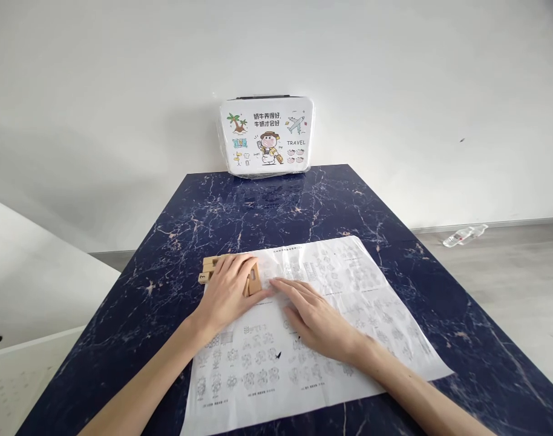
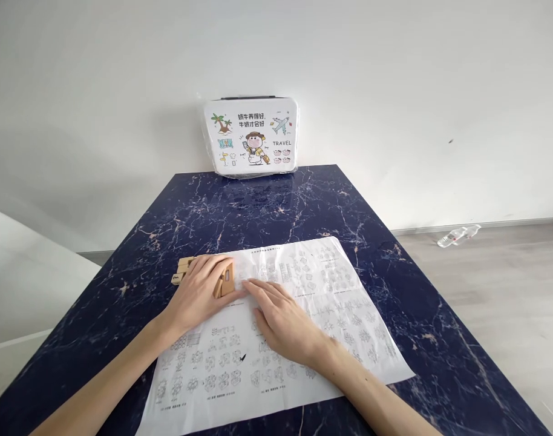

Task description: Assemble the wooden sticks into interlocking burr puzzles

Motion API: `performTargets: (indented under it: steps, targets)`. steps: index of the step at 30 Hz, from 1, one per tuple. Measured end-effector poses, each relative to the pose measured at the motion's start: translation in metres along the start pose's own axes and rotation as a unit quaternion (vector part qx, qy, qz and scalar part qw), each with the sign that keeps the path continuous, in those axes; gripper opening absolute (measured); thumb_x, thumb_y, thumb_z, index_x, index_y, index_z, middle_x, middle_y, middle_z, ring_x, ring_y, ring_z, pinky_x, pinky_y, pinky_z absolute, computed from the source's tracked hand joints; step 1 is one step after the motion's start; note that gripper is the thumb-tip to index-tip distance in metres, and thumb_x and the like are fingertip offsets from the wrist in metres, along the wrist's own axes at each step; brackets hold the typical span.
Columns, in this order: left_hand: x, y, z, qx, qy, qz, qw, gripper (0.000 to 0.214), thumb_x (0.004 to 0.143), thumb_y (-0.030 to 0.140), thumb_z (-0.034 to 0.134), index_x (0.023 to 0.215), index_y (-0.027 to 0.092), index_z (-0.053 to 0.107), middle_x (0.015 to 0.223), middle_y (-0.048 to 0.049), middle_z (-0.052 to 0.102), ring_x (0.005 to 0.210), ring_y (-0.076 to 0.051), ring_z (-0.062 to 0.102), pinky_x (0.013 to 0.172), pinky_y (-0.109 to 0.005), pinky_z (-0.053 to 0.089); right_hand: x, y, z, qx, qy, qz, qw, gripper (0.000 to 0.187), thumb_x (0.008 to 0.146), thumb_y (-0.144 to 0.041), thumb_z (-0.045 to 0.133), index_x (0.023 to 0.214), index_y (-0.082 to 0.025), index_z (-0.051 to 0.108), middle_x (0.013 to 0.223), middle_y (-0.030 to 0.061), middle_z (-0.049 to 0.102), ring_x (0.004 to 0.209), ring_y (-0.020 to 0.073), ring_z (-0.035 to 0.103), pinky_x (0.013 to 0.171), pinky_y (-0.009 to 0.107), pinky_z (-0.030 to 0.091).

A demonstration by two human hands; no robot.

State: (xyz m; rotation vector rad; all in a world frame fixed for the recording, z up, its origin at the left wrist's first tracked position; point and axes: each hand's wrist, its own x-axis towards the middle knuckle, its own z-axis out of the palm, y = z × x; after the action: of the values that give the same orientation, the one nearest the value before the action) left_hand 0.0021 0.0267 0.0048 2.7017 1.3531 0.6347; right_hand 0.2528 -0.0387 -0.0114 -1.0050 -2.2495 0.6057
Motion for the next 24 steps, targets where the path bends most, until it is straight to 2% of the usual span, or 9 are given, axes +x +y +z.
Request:
performTargets:
  steps: [3,6,9,12,15,19,24]
  targets:
    - [-0.002,0.006,-0.002,0.004,0.038,0.007,0.999,0.067,0.099,0.059,0.070,0.151,0.020,0.051,0.153,-0.0191,0.057,0.146,-0.044,0.049,0.121,-0.067,0.040,0.001,0.000,0.001,0.012,0.019,-0.002,1.000,0.062,0.108,-0.011,0.043,0.166,-0.029,0.031,0.158,0.0141,0.058,0.148,0.0320,0.053,0.118,0.062,0.052]
    - [-0.006,0.027,-0.004,-0.051,0.046,0.075,0.995,0.059,0.106,0.040,0.066,0.158,0.025,0.043,0.158,-0.0155,0.055,0.152,-0.038,0.045,0.126,-0.063,0.039,0.002,0.001,0.001,0.022,0.030,-0.025,0.999,0.052,0.107,-0.008,0.043,0.156,-0.024,0.046,0.153,0.0139,0.063,0.146,0.0305,0.055,0.118,0.059,0.051]
    - [-0.012,0.051,-0.004,-0.148,-0.040,0.158,0.975,0.071,0.103,0.027,0.067,0.165,0.028,0.032,0.162,-0.0129,0.053,0.153,-0.035,0.047,0.127,-0.060,0.042,0.001,0.002,0.003,0.026,0.041,-0.042,0.998,0.033,0.105,-0.009,0.043,0.124,-0.018,0.068,0.125,0.0150,0.075,0.124,0.0303,0.069,0.104,0.054,0.061]
    - [-0.016,0.064,-0.002,-0.208,-0.102,0.167,0.959,0.088,0.097,0.027,0.074,0.170,0.028,0.024,0.168,-0.0133,0.047,0.154,-0.036,0.047,0.127,-0.059,0.043,-0.001,0.004,0.006,0.011,0.023,-0.048,0.999,0.029,0.100,-0.007,0.043,0.094,-0.018,0.070,0.094,0.0117,0.076,0.092,0.0265,0.074,0.086,0.048,0.066]
    - [-0.017,0.064,-0.002,-0.236,-0.121,0.140,0.954,0.088,0.097,0.026,0.076,0.170,0.033,0.027,0.168,-0.0104,0.049,0.153,-0.036,0.049,0.126,-0.058,0.045,-0.003,0.005,0.008,-0.007,0.006,-0.057,0.998,0.031,0.099,-0.005,0.042,0.093,-0.018,0.069,0.088,0.0091,0.076,0.082,0.0242,0.073,0.082,0.045,0.065]
    - [-0.018,0.059,-0.002,-0.240,-0.121,0.127,0.955,0.086,0.098,0.023,0.075,0.169,0.035,0.028,0.167,-0.0090,0.050,0.152,-0.034,0.050,0.126,-0.058,0.046,-0.003,0.005,0.007,-0.022,0.013,-0.076,0.997,0.030,0.099,-0.005,0.042,0.098,-0.018,0.070,0.091,0.0097,0.077,0.087,0.0256,0.073,0.082,0.044,0.065]
    - [-0.018,0.058,-0.001,-0.243,-0.128,0.120,0.954,0.082,0.102,0.027,0.074,0.169,0.036,0.028,0.168,-0.0085,0.049,0.153,-0.034,0.051,0.125,-0.058,0.047,-0.002,0.005,0.005,-0.028,0.011,-0.077,0.997,0.031,0.099,-0.004,0.042,0.098,-0.019,0.069,0.089,0.0089,0.075,0.087,0.0257,0.071,0.080,0.042,0.064]
